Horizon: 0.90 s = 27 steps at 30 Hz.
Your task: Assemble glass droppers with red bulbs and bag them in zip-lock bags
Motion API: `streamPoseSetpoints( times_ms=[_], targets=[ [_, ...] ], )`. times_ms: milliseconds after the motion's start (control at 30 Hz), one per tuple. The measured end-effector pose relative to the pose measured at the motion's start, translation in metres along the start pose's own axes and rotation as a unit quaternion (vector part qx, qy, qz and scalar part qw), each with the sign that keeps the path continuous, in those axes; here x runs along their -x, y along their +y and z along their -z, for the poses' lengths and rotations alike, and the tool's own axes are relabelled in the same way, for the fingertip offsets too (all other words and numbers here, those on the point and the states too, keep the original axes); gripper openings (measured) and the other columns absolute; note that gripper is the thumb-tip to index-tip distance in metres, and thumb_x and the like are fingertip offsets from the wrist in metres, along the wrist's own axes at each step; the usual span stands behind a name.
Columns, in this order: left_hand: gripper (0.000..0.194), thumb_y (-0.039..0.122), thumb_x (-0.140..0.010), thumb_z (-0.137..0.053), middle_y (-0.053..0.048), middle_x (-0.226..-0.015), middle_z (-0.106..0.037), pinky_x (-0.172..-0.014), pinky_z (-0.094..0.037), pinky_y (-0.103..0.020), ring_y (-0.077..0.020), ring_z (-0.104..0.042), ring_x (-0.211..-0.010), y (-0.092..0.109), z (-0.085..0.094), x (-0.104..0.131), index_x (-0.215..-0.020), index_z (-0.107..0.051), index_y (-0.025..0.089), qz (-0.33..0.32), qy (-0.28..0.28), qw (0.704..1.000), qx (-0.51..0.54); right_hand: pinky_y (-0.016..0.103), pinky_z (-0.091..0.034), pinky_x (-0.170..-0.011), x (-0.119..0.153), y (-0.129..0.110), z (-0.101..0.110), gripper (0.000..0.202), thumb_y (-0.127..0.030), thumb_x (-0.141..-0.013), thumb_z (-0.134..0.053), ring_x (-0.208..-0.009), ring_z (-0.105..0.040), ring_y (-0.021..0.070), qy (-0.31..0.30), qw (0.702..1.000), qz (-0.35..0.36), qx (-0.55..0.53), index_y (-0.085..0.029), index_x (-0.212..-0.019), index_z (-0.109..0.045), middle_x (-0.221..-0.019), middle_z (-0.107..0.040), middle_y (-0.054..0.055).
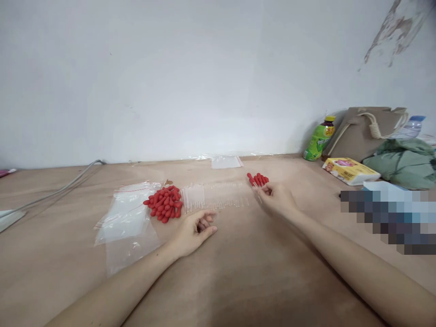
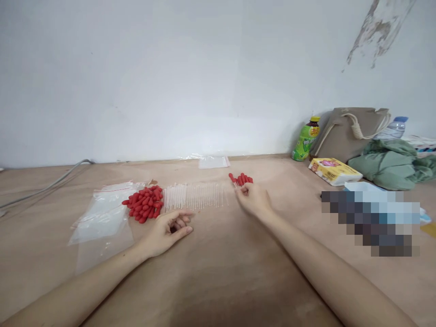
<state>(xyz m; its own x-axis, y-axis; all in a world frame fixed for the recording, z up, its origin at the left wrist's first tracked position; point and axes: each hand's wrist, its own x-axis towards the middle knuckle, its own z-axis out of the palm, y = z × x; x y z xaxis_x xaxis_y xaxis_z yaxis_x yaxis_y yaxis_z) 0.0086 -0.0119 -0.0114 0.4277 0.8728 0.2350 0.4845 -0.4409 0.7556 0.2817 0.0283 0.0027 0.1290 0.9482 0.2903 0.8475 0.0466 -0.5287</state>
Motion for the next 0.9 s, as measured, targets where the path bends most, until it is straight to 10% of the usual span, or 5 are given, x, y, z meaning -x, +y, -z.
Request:
streamPoseSetpoints(
  times_ms=[900],
  targets=[
    [0.021, 0.026, -0.078, -0.057, -0.004, -0.081, -0.06, -0.06, -0.048, -0.024, -0.0119, -0.057, -0.067, 0.007, 0.002, 0.0, -0.096, -0.06, 0.016, -0.013, -0.015, 0.999, -0.049, 0.033, -0.04, -0.062, -0.023, -0.011, -0.009, 0.035, -0.044, -0.079, -0.04, -0.077, -0.06, 0.0247, -0.036, 0.975, -0.055, 0.211, -0.019, -0.072, -0.064, -0.078, -0.064, 0.01]
  ],
)
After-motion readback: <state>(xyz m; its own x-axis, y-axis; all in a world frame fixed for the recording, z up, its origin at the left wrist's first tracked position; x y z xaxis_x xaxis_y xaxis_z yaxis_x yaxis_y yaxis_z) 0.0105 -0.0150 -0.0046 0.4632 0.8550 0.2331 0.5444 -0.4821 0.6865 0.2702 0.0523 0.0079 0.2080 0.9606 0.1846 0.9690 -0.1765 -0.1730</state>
